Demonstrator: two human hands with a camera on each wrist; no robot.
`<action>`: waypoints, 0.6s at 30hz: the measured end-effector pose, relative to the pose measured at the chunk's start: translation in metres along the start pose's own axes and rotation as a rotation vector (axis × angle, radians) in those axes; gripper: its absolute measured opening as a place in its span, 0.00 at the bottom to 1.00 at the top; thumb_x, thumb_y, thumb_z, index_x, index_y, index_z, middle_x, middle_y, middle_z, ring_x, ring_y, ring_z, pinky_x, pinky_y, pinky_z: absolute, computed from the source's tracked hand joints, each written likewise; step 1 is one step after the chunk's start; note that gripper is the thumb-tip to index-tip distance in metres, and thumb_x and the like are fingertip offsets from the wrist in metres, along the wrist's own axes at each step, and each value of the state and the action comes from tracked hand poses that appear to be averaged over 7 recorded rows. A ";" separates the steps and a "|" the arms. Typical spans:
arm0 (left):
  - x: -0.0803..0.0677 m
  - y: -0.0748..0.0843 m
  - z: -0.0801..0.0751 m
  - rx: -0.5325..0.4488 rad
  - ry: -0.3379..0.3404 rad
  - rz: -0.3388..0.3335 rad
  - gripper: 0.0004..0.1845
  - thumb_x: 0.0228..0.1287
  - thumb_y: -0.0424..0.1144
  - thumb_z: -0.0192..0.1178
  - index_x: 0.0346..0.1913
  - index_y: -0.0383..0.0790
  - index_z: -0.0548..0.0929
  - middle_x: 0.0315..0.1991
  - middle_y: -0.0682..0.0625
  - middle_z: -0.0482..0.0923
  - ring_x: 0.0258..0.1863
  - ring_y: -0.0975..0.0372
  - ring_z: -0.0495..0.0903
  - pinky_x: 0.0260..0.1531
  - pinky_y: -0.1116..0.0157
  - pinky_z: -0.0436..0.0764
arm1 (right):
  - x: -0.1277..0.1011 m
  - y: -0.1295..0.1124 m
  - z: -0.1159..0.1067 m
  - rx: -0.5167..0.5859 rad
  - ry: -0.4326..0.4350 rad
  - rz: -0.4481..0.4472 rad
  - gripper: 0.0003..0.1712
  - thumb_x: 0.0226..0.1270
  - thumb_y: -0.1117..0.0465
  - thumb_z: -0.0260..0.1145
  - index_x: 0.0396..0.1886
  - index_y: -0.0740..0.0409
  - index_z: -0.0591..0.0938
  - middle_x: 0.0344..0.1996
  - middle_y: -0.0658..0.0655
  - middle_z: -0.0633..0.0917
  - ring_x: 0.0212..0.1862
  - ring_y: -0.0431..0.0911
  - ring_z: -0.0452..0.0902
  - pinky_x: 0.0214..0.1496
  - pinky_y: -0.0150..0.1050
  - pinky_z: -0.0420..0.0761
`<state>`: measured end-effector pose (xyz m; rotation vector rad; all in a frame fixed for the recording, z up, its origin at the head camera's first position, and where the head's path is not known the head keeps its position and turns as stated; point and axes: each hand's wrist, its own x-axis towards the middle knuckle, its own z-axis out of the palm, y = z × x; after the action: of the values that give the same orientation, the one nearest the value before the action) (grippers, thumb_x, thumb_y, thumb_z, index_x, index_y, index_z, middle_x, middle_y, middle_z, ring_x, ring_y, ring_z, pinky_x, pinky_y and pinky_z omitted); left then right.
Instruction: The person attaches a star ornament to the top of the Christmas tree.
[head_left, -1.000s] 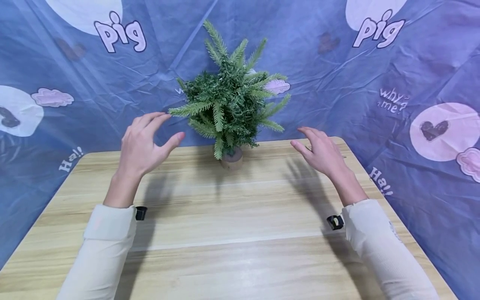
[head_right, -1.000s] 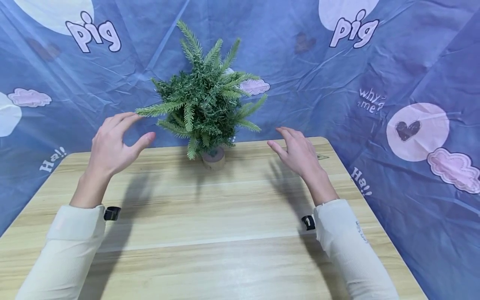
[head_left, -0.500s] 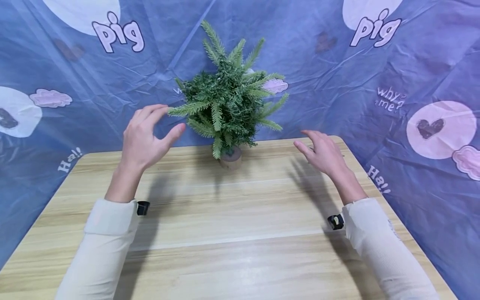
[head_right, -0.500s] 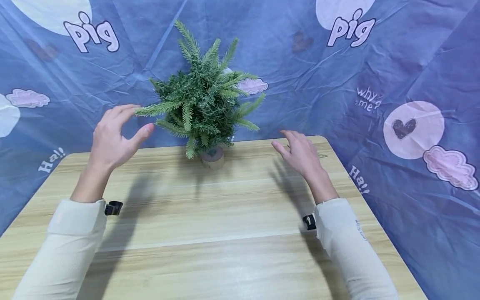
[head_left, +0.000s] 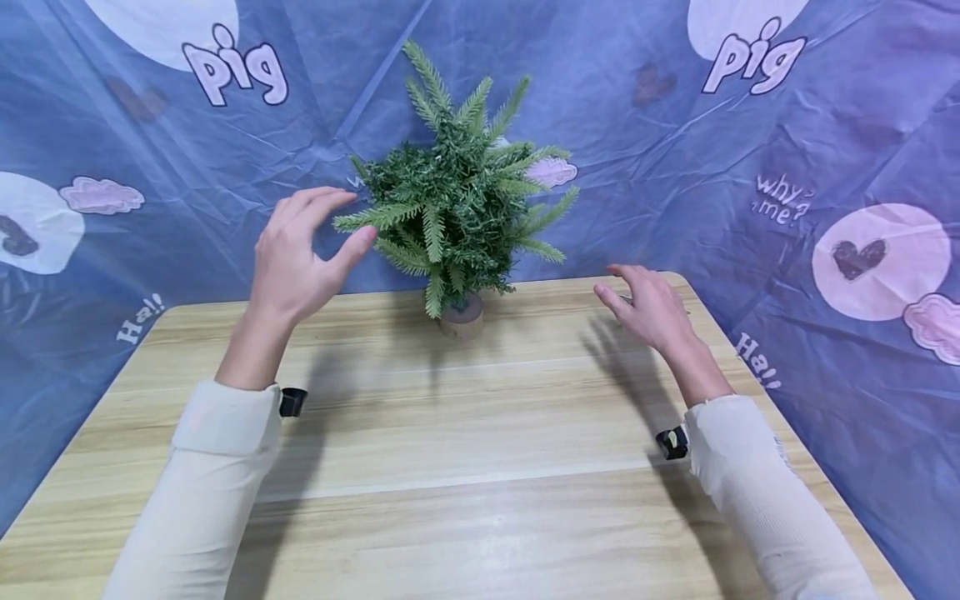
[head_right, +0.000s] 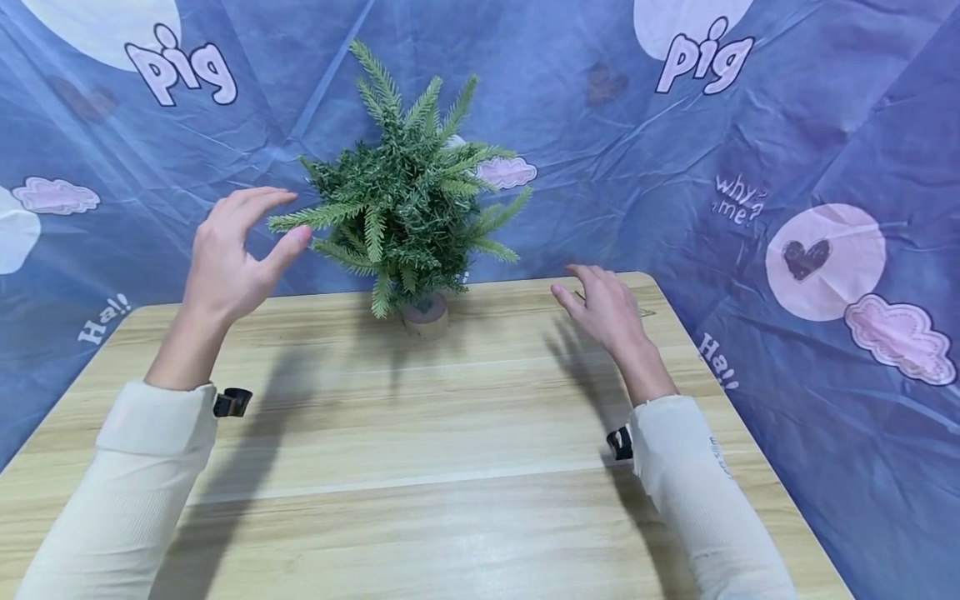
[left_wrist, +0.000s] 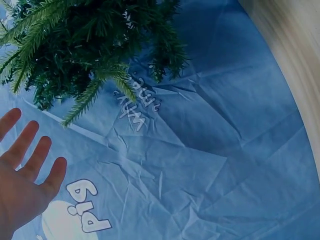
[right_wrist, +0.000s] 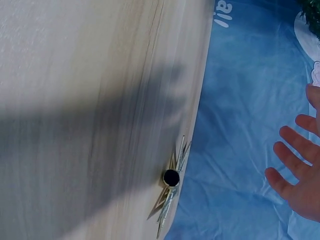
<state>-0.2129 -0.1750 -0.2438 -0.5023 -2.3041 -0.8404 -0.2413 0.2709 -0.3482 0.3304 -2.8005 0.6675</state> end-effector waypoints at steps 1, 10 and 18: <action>0.001 0.001 0.000 -0.001 -0.003 0.000 0.31 0.63 0.60 0.61 0.62 0.46 0.84 0.64 0.49 0.78 0.63 0.53 0.72 0.61 0.48 0.69 | 0.000 0.001 0.000 0.001 -0.001 0.000 0.34 0.79 0.43 0.57 0.69 0.64 0.73 0.66 0.71 0.74 0.68 0.69 0.66 0.67 0.68 0.66; 0.010 0.008 0.001 -0.037 0.031 0.041 0.29 0.63 0.58 0.60 0.60 0.44 0.85 0.62 0.48 0.80 0.62 0.53 0.74 0.63 0.52 0.69 | 0.000 0.009 0.000 0.028 -0.016 0.004 0.34 0.79 0.44 0.57 0.70 0.66 0.72 0.67 0.72 0.73 0.68 0.69 0.65 0.67 0.68 0.65; 0.019 0.017 0.002 -0.035 0.044 0.072 0.26 0.64 0.53 0.60 0.59 0.41 0.85 0.60 0.45 0.81 0.60 0.51 0.76 0.63 0.52 0.70 | 0.000 0.017 0.005 0.042 -0.045 0.009 0.34 0.79 0.46 0.58 0.71 0.66 0.71 0.68 0.72 0.72 0.68 0.69 0.65 0.69 0.66 0.64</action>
<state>-0.2192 -0.1590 -0.2250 -0.5737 -2.2212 -0.8494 -0.2471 0.2837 -0.3592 0.3445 -2.8355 0.7303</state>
